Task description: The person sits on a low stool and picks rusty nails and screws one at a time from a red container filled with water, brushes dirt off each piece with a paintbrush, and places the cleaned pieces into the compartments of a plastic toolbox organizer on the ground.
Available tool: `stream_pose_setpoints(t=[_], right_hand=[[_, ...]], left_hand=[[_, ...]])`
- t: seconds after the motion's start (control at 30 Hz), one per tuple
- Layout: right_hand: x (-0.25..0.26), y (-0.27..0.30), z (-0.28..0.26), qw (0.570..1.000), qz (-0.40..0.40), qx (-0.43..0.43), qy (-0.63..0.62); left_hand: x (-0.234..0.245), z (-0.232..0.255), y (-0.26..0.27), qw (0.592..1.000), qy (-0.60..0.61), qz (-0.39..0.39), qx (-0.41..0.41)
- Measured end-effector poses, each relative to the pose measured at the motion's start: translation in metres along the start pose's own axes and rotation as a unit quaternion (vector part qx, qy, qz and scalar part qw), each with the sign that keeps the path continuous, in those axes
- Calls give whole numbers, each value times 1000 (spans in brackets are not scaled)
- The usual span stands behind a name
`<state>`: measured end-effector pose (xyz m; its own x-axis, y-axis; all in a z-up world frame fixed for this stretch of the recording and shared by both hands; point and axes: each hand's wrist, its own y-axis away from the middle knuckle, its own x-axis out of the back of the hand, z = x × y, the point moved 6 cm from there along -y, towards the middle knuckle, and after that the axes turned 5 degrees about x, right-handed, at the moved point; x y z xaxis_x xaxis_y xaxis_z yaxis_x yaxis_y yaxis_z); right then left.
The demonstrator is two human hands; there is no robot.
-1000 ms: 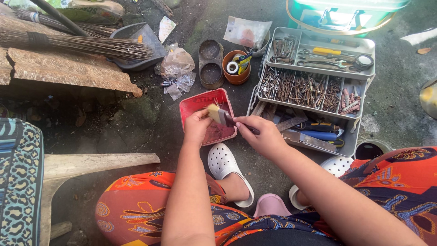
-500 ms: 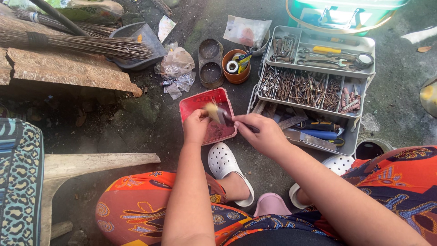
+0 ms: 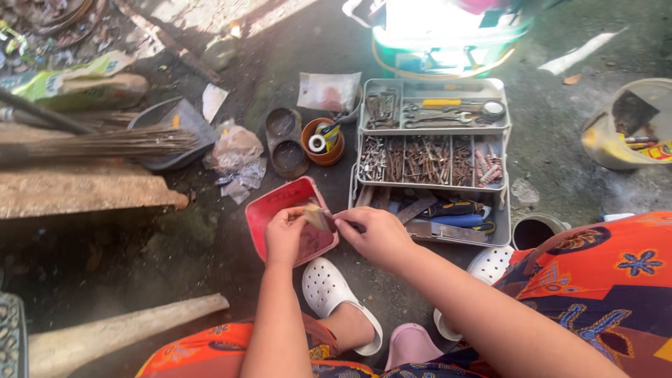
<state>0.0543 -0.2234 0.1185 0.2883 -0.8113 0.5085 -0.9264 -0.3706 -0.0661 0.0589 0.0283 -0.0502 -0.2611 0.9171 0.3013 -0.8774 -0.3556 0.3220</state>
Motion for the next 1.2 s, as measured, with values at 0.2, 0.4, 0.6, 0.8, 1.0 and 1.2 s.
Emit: stream_pose_setpoints(t=[0.2, 0.4, 0.6, 0.8, 1.0, 1.2], right_hand=[[53, 1, -11, 977, 177, 91, -77], [78, 0, -20, 959, 201, 148, -133], [94, -20, 2, 957, 214, 108, -166], [93, -23, 19, 950, 262, 77, -151], [54, -14, 46, 937, 200, -62, -278], [20, -17, 42, 941, 143, -72, -298]], left_hand=[[-82, 41, -33, 983, -165, -34, -78], [-196, 105, -85, 962, -203, -59, -175], [-255, 143, -123, 955, -228, -65, -180], [-229, 139, -128, 946, -262, -83, -171], [-65, 81, -101, 978, -168, -35, -119], [72, -28, -90, 987, -101, 101, 68]])
